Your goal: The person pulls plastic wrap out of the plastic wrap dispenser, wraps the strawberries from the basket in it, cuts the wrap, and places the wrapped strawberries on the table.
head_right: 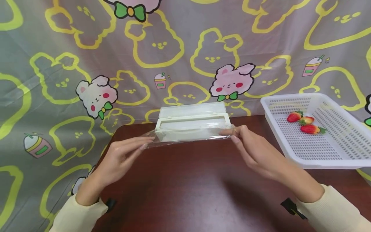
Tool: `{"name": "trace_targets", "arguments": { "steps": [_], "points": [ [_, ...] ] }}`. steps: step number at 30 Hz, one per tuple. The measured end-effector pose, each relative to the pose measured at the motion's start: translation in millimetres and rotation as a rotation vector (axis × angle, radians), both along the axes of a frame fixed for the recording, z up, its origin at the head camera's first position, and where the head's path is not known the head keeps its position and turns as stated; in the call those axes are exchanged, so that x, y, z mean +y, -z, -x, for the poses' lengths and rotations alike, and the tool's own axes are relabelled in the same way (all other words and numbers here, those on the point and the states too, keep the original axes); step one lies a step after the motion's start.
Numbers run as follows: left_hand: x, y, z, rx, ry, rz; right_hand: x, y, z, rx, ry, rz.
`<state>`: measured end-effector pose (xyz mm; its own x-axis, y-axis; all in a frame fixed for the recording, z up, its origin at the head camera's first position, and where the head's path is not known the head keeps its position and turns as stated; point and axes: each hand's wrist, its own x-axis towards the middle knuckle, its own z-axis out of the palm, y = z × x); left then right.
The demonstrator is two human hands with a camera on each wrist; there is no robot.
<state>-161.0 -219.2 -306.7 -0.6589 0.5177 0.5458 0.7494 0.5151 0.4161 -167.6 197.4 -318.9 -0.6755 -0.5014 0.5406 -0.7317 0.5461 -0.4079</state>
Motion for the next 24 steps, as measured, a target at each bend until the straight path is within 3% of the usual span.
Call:
{"name": "trace_targets", "arguments": {
  "steps": [3, 9, 14, 19, 24],
  "points": [
    [-1, 7.1, -11.3, 0.016, 0.008, 0.030, 3, 6.0, -12.1, 0.025, -0.028, -0.045],
    [-5, 26.0, -35.4, 0.049, -0.029, 0.146, 9, 21.6, -27.2, 0.240, -0.107, -0.143],
    [-6, 38.5, -50.8, 0.161, -0.068, 0.262, 9, 33.7, -37.7, 0.339, -0.127, -0.183],
    [-8, 49.7, -56.3, 0.235, -0.010, 0.325, 10, 48.7, -48.2, 0.334, -0.151, -0.259],
    [-9, 66.1, -58.8, 0.228, 0.064, 0.374, 13, 68.5, -54.1, 0.278, -0.199, -0.342]
  ]
}}
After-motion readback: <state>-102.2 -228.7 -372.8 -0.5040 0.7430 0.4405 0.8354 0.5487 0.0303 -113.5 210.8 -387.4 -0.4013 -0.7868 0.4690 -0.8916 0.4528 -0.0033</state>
